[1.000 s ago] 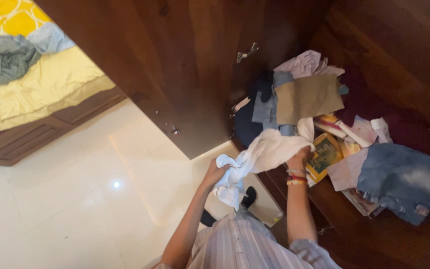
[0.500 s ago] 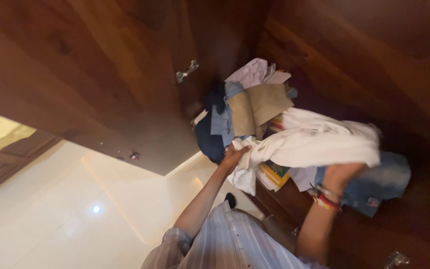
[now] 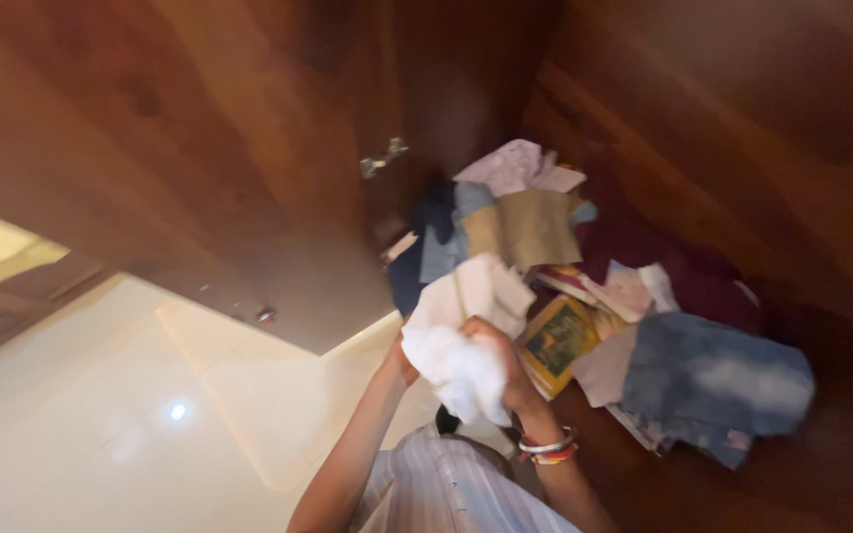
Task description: The person repeatedly takes clothes from a wooden wardrobe and places them on a bed. The person handles shirts, pants, and other garments one by one, moving them from the wardrobe to the bed.
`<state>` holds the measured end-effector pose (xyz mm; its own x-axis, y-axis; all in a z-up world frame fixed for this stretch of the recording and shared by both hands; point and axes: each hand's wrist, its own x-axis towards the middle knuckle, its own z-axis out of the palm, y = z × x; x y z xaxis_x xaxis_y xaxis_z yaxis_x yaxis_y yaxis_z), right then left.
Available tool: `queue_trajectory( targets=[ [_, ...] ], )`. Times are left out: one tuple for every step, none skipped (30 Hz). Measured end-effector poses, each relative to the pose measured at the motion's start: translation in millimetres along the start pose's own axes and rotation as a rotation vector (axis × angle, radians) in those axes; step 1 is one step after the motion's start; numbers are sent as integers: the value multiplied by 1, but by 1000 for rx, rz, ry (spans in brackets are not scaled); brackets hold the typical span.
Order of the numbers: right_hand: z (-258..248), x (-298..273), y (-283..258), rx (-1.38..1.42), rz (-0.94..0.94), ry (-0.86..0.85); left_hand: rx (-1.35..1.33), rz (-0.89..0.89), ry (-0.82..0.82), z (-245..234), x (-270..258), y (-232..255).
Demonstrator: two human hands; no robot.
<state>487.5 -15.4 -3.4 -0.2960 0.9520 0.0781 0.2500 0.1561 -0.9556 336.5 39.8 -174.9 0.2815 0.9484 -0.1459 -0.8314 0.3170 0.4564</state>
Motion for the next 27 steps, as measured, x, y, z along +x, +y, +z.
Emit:
queue_trajectory(
  targets=[
    [15, 6, -10, -95, -74, -55, 44, 52, 0, 0, -16, 21],
    [27, 11, -23, -201, -171, -93, 89, 109, 10, -1, -35, 43],
    [41, 17, -35, -293, -261, -127, 135, 164, 21, -2, -54, 64],
    [54, 24, -48, -405, -398, -102, 134, 198, 10, -2, -71, 86],
    [69, 31, -59, -401, -443, -60, 134, 232, -2, -4, -88, 107],
    [84, 37, -70, -392, -492, -21, 137, 271, -10, -6, -108, 127],
    [102, 43, -79, -381, -539, 19, 132, 301, -19, -8, -128, 144],
    [121, 47, -86, -287, -488, -43, 129, 332, -25, -12, -151, 161],
    [140, 51, -92, -196, -435, -106, 128, 364, -31, -17, -173, 177],
    [158, 54, -95, -110, -380, -175, 183, 397, 13, -21, -192, 189],
    [178, 54, -97, -106, -369, -258, 238, 427, 59, -26, -210, 201],
    [199, 55, -98, -110, -366, -341, 290, 461, 102, -32, -226, 213],
    [220, 56, -97, -114, -364, -424, 324, 517, 131, -40, -242, 225],
    [240, 54, -95, -105, -358, -429, 358, 565, 164, -47, -260, 234],
    [263, 53, -92, -96, -351, -434, 391, 612, 198, -54, -277, 243],
    [283, 50, -89, -90, -342, -441, 417, 656, 227, -60, -294, 252],
    [303, 47, -86, -64, -373, -440, 442, 699, 258, -66, -311, 261],
    [322, 48, -84, -39, -411, -435, 471, 745, 282, -73, -325, 272],
    [341, 50, -82, -12, -447, -429, 463, 760, 333, -79, -340, 282],
    [356, 52, -81, 7, -434, -439, 454, 772, 380, -83, -355, 290],
    [370, 55, -80, 26, -420, -450, 444, 784, 426, -89, -368, 298],
    [383, 58, -78, 41, -401, -454, 455, 800, 470, -95, -377, 305],
    [397, 63, -77, 99, -386, -465, 466, 816, 514, -103, -385, 311],
    [411, 68, -77, 154, -368, -475, 474, 829, 556, -111, -392, 316],
    [424, 74, -77, 208, -349, -485, 460, 823, 590, -121, -396, 321],
    [436, 82, -77, 205, -338, -479, 447, 815, 624, -132, -396, 325],
    [448, 90, -76, 201, -328, -474, 434, 807, 658, -143, -395, 329]
  ],
)
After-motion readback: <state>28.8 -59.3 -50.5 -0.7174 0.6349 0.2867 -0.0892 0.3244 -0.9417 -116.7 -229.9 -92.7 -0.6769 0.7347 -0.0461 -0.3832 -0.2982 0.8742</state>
